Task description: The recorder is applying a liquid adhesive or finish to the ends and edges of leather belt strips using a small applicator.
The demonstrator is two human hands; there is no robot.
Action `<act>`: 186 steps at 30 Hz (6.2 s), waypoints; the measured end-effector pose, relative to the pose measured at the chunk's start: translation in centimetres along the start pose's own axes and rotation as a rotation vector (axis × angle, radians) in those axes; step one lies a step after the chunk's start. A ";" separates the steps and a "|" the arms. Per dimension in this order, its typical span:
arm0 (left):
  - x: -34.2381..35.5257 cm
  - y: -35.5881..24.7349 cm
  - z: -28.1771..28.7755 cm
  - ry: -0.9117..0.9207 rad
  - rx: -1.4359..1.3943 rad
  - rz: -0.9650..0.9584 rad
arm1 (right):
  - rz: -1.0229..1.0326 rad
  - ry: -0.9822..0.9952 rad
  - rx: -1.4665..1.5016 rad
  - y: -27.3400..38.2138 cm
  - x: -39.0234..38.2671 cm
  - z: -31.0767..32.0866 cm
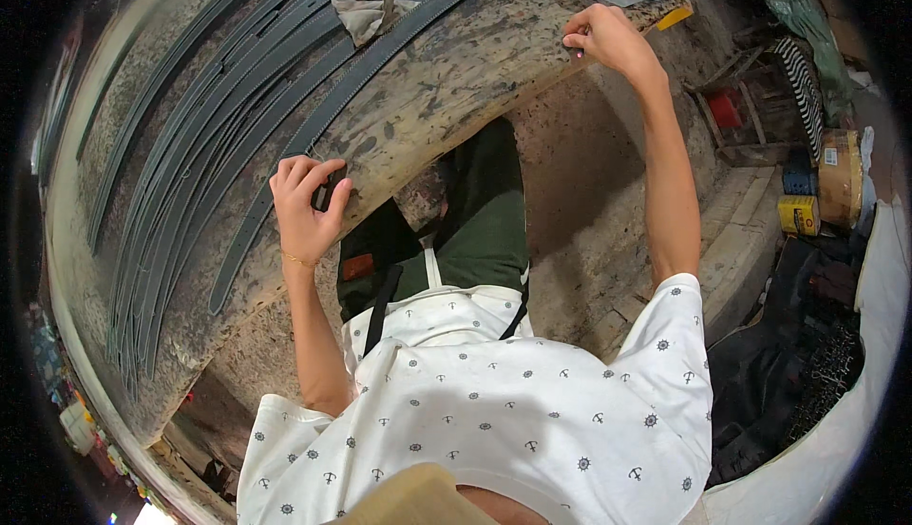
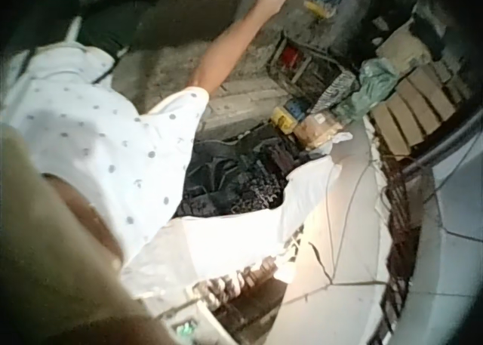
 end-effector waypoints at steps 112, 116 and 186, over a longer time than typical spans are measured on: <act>-3.3 3.0 3.5 -0.219 0.119 0.281 | 0.458 0.355 1.061 30.5 -1.8 -14.3; -3.5 4.4 3.7 -0.264 0.232 0.435 | 0.492 0.348 1.110 30.3 -1.3 -14.5; -4.2 -1.0 3.6 -0.518 -0.237 0.055 | 0.769 0.453 0.943 34.1 -5.9 -14.3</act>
Point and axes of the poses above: each hand's wrist, its own x-axis towards the middle knuckle, its own z-axis out of the back of the hand, y = z × x, the point moved 7 cm from there along x, towards the middle knuckle, and after that the axes turned 14 degrees about -z, right-handed, at the moved point
